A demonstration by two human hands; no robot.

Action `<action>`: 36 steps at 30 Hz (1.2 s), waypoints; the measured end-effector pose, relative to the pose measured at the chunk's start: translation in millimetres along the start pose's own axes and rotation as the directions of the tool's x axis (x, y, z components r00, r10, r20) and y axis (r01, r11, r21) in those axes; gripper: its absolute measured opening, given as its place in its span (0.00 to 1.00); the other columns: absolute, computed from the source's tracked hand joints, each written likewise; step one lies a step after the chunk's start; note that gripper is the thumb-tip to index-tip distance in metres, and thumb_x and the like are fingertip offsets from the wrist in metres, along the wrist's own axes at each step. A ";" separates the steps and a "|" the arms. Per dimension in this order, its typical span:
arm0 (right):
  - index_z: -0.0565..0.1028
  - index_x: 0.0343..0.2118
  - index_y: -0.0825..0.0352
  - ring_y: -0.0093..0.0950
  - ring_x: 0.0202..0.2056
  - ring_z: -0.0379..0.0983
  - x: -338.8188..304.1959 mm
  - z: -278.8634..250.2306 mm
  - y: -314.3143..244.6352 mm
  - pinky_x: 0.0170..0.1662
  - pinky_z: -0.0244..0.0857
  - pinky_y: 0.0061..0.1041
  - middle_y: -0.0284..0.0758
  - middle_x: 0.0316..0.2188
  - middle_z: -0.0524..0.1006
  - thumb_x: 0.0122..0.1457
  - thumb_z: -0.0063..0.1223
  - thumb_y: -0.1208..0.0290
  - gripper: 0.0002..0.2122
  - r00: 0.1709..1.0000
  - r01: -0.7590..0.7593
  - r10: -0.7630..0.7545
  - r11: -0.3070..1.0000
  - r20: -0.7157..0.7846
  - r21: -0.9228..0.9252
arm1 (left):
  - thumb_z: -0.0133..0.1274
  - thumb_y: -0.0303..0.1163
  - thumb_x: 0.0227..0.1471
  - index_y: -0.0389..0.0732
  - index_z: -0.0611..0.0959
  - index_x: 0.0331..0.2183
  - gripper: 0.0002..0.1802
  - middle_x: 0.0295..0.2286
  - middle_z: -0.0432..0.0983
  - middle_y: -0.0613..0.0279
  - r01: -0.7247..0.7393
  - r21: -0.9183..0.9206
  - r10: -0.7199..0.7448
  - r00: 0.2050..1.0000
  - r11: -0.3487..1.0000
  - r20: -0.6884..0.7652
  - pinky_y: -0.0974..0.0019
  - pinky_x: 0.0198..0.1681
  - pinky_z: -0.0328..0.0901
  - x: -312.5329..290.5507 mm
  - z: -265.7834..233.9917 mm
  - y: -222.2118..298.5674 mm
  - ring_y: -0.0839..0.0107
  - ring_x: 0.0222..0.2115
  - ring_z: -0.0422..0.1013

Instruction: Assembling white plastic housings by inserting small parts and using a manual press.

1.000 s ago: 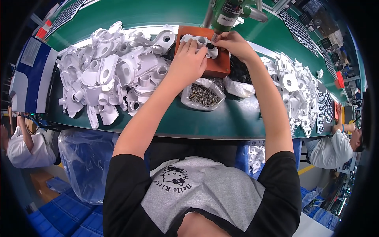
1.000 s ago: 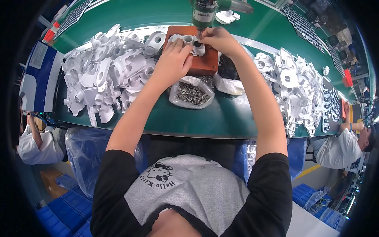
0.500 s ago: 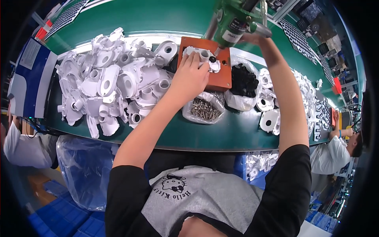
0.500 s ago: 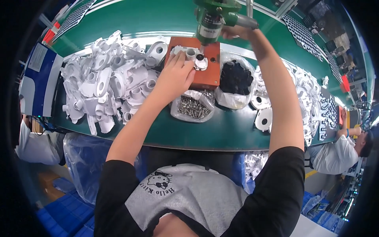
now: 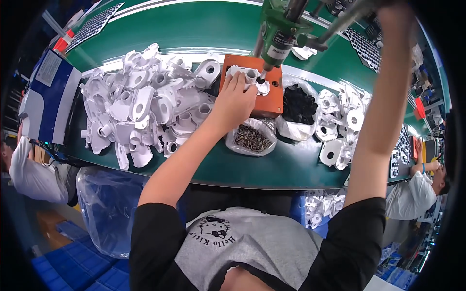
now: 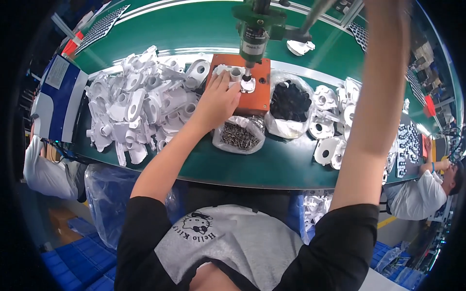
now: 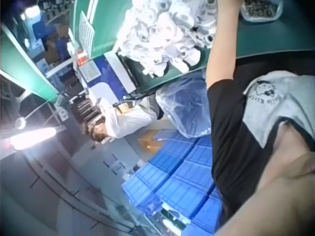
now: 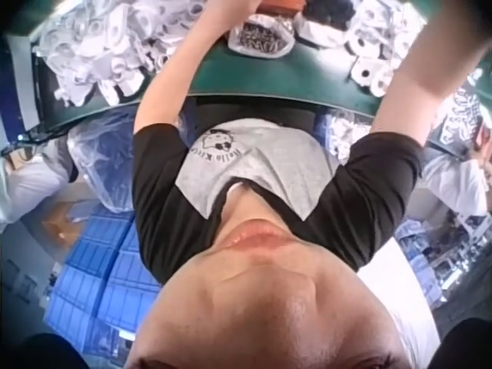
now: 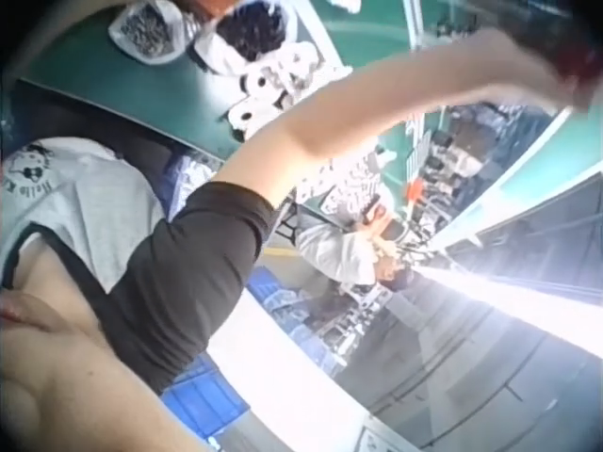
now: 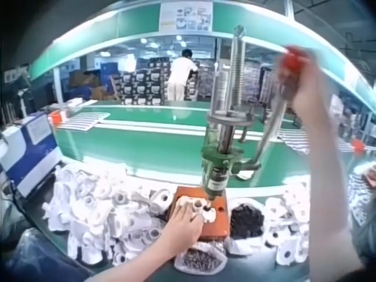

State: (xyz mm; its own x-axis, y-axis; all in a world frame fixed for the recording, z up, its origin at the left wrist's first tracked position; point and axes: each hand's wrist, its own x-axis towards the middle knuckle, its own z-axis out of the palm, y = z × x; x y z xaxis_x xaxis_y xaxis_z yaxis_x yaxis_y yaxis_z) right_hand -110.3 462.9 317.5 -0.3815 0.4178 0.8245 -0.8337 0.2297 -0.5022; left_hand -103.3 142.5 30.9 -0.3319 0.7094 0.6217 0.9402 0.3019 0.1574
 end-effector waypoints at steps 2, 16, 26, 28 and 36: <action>0.70 0.37 0.70 0.30 0.33 0.65 -177.1 41.9 -148.9 0.46 0.52 0.32 0.38 0.31 0.70 0.53 0.46 0.53 0.21 0.925 -0.085 0.057 0.995 0.375 0.057 | 0.48 0.31 0.49 0.34 0.74 0.39 0.15 0.44 0.64 0.33 0.004 0.023 -0.005 0.999 1.000 0.045 0.46 0.55 0.55 -10.5 -8.3 -2.6 0.41 0.49 0.61; 0.61 0.54 0.72 0.30 0.49 0.63 -182.6 16.1 -73.5 0.59 0.47 0.36 0.40 0.47 0.68 0.59 0.41 0.61 0.23 0.967 -0.052 -0.006 0.974 0.255 0.222 | 0.52 0.35 0.45 0.34 0.68 0.40 0.21 0.34 0.73 0.40 0.318 -0.213 -0.269 0.935 0.924 0.231 0.53 0.39 0.66 6.7 -36.4 1.8 0.48 0.36 0.71; 0.66 0.47 0.63 0.20 0.37 0.62 -149.1 2.9 -31.0 0.40 0.55 0.21 0.30 0.37 0.69 0.57 0.47 0.58 0.19 0.495 -0.770 0.839 0.543 0.225 -0.334 | 0.51 0.48 0.42 0.45 0.70 0.45 0.29 0.40 0.72 0.53 0.081 0.035 -0.087 0.848 0.996 0.522 0.53 0.49 0.60 52.0 -34.6 -59.8 0.58 0.45 0.68; 0.62 0.54 0.71 0.24 0.47 0.66 -198.7 -20.7 -58.2 0.49 0.59 0.24 0.35 0.45 0.73 0.58 0.47 0.63 0.24 0.717 -0.469 0.670 0.668 0.192 -0.577 | 0.52 0.48 0.42 0.45 0.73 0.41 0.25 0.36 0.74 0.54 0.115 0.145 -0.180 0.772 0.983 0.609 0.55 0.44 0.64 67.8 -55.5 -60.1 0.55 0.40 0.71; 0.72 0.43 0.65 0.42 0.49 0.62 -326.9 -57.7 -175.2 0.50 0.59 0.38 0.42 0.50 0.66 0.41 0.61 0.66 0.23 0.510 0.198 0.855 -0.013 0.092 -0.980 | 0.50 0.53 0.47 0.45 0.72 0.46 0.28 0.41 0.68 0.45 0.380 0.416 -0.467 0.875 0.826 0.127 0.51 0.45 0.63 93.1 -36.8 -123.5 0.48 0.43 0.68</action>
State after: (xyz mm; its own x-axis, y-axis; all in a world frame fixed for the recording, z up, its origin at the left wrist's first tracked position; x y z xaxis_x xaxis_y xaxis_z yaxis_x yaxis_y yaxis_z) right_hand 183.5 336.8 121.0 -0.9443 0.3289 0.0147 0.3265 0.9413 -0.0862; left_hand -247.5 147.8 97.5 -0.7391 0.5611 0.3728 0.6189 0.7841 0.0469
